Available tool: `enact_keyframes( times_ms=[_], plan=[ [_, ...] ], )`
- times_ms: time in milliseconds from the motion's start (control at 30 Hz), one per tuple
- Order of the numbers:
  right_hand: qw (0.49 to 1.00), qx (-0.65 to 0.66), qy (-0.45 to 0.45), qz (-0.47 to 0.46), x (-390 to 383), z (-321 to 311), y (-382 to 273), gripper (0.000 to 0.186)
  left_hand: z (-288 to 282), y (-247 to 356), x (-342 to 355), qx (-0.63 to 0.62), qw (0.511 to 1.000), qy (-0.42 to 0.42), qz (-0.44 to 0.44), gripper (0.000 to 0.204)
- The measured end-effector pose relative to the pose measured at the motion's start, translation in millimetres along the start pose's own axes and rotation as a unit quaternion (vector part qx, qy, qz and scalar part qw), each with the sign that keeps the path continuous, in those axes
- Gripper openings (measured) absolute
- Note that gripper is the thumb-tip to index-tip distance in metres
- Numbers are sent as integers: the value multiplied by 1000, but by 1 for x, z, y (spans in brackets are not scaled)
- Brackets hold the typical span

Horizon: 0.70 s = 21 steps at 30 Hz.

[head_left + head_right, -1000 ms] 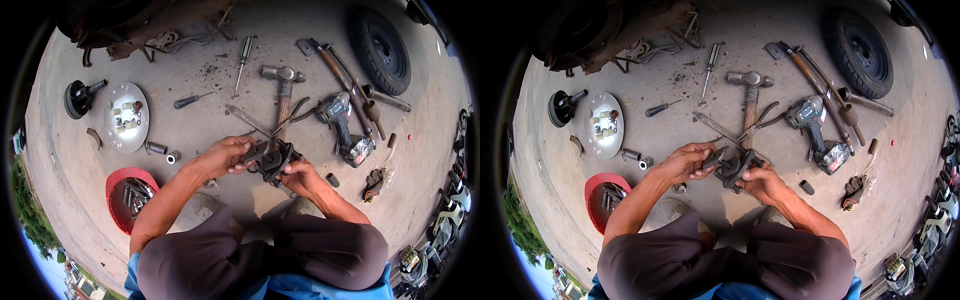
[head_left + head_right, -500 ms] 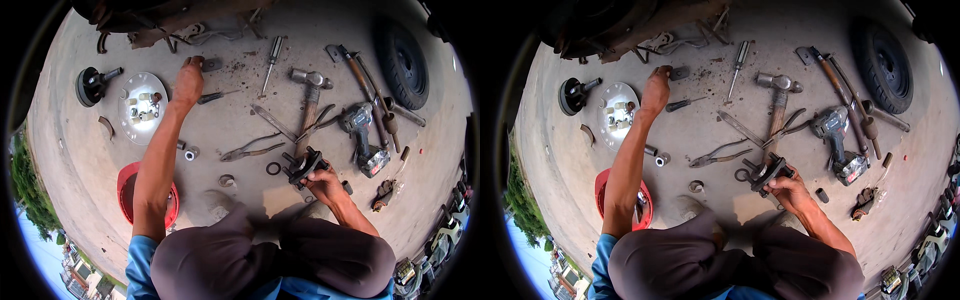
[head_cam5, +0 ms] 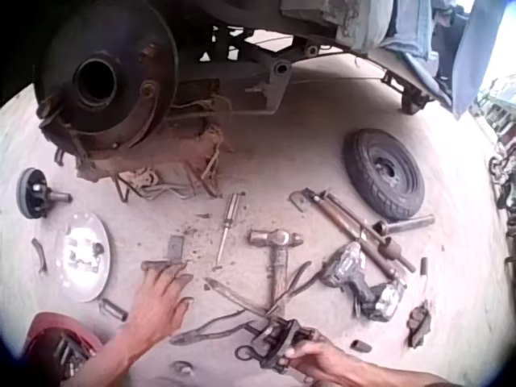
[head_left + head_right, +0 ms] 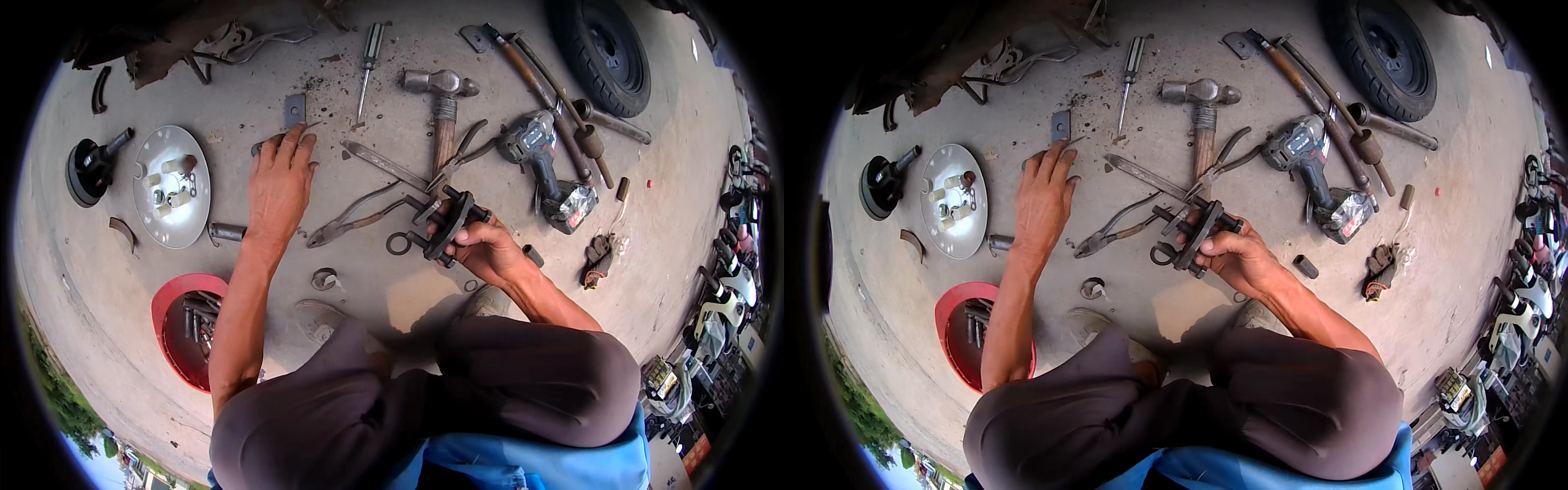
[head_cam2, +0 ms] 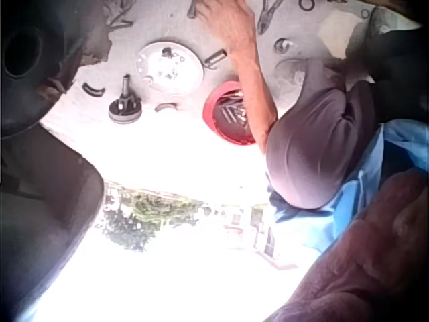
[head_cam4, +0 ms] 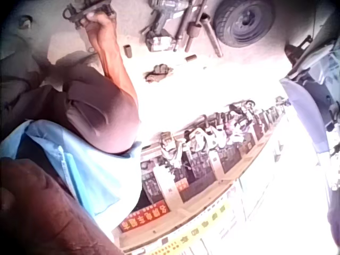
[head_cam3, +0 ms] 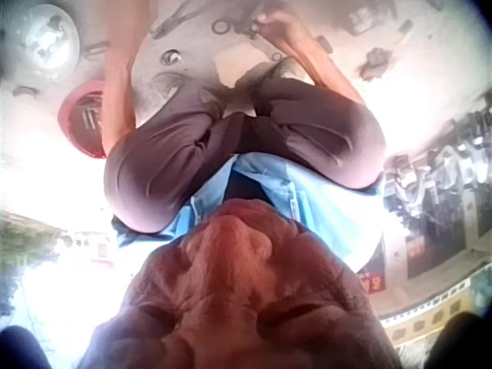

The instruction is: The person assembles components of a vehicle wheel hub by hand and using a power tool, then fits the assembled hub onto the vehicle axle.

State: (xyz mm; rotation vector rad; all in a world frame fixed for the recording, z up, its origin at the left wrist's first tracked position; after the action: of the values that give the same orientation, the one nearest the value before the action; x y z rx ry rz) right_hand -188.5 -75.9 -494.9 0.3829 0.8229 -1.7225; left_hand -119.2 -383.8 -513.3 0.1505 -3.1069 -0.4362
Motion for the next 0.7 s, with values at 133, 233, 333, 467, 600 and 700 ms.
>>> enact_keyframes(
  times_ms=[133,233,333,467,600,700],
  plan=[
    [1000,16,3,12,-9,2,0,42,-18,61,-13,-432,896,-101,-41,58],
    [1000,-21,20,10,-13,2,4,42,-6,86,-22,-779,579,-224,-87,64],
    [999,-38,-6,6,-13,0,7,41,2,94,-26,-718,627,-290,-81,69],
    [999,-42,-25,11,-19,-1,5,43,6,99,-36,-706,643,-278,-101,68],
    [999,-30,-19,-7,-23,0,9,48,11,118,-43,-718,642,-230,-142,57],
    [999,-32,-24,-6,-24,-5,12,50,5,125,-45,-684,701,-173,-106,51]
  ],
)
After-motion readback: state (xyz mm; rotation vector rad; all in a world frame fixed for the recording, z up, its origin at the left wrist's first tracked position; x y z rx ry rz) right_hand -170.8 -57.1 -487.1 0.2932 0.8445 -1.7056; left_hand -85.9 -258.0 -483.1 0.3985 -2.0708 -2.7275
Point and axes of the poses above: each hand's wrist, its own x-axis towards the middle knuckle, its own z-axis out of the palm, y = z × x, the point moved 1 cm from there along x, towards the middle knuckle, and after that the axes turned 2 degrees about -y, right-handed, at the moved point
